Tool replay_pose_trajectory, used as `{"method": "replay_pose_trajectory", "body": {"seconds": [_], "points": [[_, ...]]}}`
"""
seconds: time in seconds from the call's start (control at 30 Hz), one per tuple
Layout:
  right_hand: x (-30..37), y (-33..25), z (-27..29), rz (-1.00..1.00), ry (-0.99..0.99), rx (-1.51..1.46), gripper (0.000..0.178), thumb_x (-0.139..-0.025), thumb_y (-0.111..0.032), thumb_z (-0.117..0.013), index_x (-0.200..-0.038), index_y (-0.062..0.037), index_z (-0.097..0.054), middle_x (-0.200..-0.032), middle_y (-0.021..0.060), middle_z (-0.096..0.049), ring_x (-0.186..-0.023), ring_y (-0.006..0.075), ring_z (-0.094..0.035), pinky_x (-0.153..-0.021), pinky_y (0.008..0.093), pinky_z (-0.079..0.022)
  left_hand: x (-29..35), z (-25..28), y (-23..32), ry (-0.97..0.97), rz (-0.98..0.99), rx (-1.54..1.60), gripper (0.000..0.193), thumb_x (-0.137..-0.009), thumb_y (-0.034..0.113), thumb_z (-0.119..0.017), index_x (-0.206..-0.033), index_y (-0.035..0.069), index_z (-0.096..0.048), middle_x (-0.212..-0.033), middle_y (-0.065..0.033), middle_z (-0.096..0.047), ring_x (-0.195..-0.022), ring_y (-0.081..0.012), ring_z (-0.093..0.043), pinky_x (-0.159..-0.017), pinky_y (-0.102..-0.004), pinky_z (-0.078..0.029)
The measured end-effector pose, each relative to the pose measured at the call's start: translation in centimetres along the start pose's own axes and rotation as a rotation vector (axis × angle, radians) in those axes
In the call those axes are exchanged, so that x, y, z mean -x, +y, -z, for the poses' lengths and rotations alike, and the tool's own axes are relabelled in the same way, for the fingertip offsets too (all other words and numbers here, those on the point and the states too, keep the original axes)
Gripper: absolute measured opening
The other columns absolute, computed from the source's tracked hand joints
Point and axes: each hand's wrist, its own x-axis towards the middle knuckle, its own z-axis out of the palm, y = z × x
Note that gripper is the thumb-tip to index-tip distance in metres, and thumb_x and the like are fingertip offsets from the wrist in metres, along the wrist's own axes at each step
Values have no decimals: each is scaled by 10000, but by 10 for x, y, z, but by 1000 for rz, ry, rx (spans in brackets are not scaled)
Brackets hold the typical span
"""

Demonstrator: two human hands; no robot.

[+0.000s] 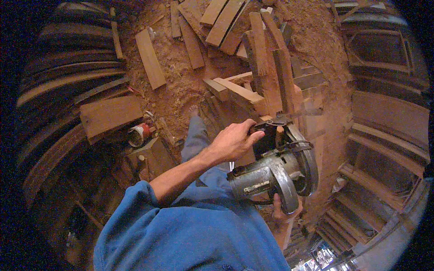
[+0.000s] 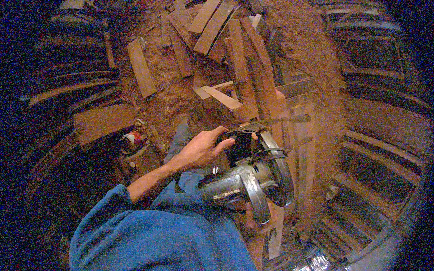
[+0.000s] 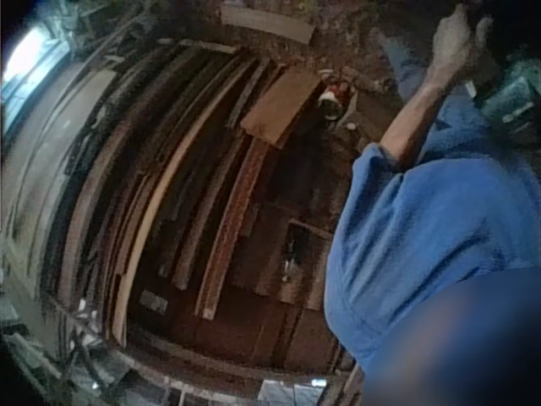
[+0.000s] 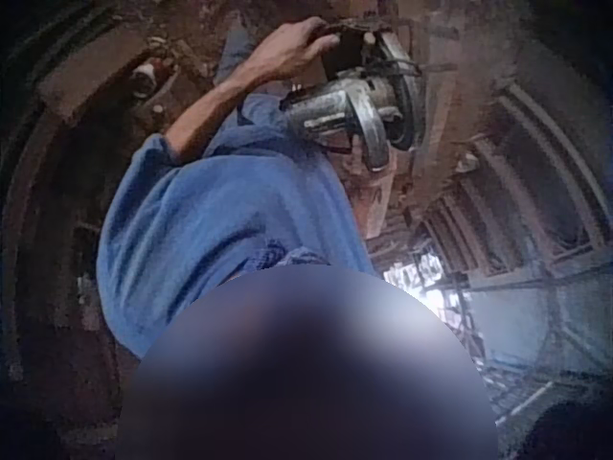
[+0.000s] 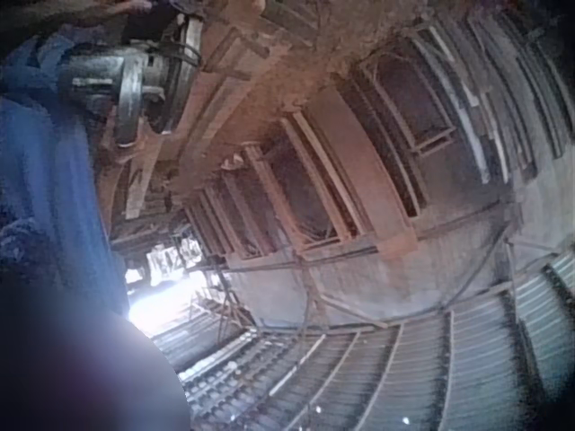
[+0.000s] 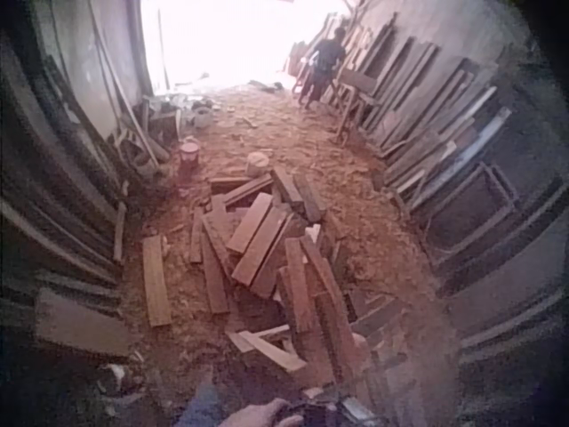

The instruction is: The person uses a circular saw to cut a long wooden plank into shorter pieces. They repeatedly position the plank, clamp it, cut it, and then move the cut pieces aside to continue cutting the remaining length.

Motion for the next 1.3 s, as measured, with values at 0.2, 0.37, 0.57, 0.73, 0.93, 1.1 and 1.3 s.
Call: {"method": "replay_pose_trajectory", "body": {"seconds": [0.2,0.37,0.57,0.73,0.93,1.1,1.3], "points": [[-2,-2,-3,146,103,14,735,-752,-111,-826,-1254,-27,-295,-1097,185,-559,-928,280,-596,-821,407,-490,1,10,1,3,-28,18,513,-960,435,-511,-1184,-25,-558,-1033,-283,-654,-1016,-434,-615,-881,-498,-472],[10,4,-2,135,53,94,727,-767,-81,-810,-1257,-31,-275,-1125,194,-548,-953,274,-586,-826,398,-500,3,13,0,1,-31,11,501,-964,424,-510,-1172,-30,-555,-1013,-283,-655,-998,-436,-618,-873,-495,-473],[27,25,-12,-69,171,-212,724,-773,-82,-804,-1254,-31,-264,-1145,210,-538,-967,266,-582,-838,404,-501,4,12,0,2,-27,-5,505,-963,425,-506,-1164,-35,-562,-1000,-287,-654,-983,-440,-618,-866,-499,-471],[5,3,-6,-21,16,-62,723,-772,-90,-806,-1248,-29,-265,-1143,209,-539,-972,266,-583,-844,409,-498,-3,19,6,11,-34,16,504,-963,425,-508,-1163,-33,-564,-1003,-285,-654,-979,-439,-619,-862,-502,-471],[-32,-21,2,-86,-67,-95,698,-773,-111,-810,-1232,-35,-289,-1145,190,-544,-966,261,-583,-852,406,-492,-17,34,14,18,-4,9,493,-959,414,-515,-1155,-35,-566,-1004,-288,-654,-992,-439,-616,-865,-503,-469],[-29,-1,-5,-59,91,-136,693,-774,-135,-814,-1227,-35,-300,-1143,179,-545,-968,259,-580,-848,412,-489,-26,42,19,30,-23,21,481,-957,402,-517,-1143,-38,-572,-986,-296,-651,-987,-448,-613,-860,-509,-464],[-22,10,-6,-6,143,-124,684,-779,-139,-810,-1233,-37,-309,-1137,177,-545,-959,254,-580,-838,397,-491,-27,43,21,15,0,-28,485,-955,410,-515,-1122,-41,-575,-970,-302,-650,-971,-454,-614,-849,-517,-463]]}}
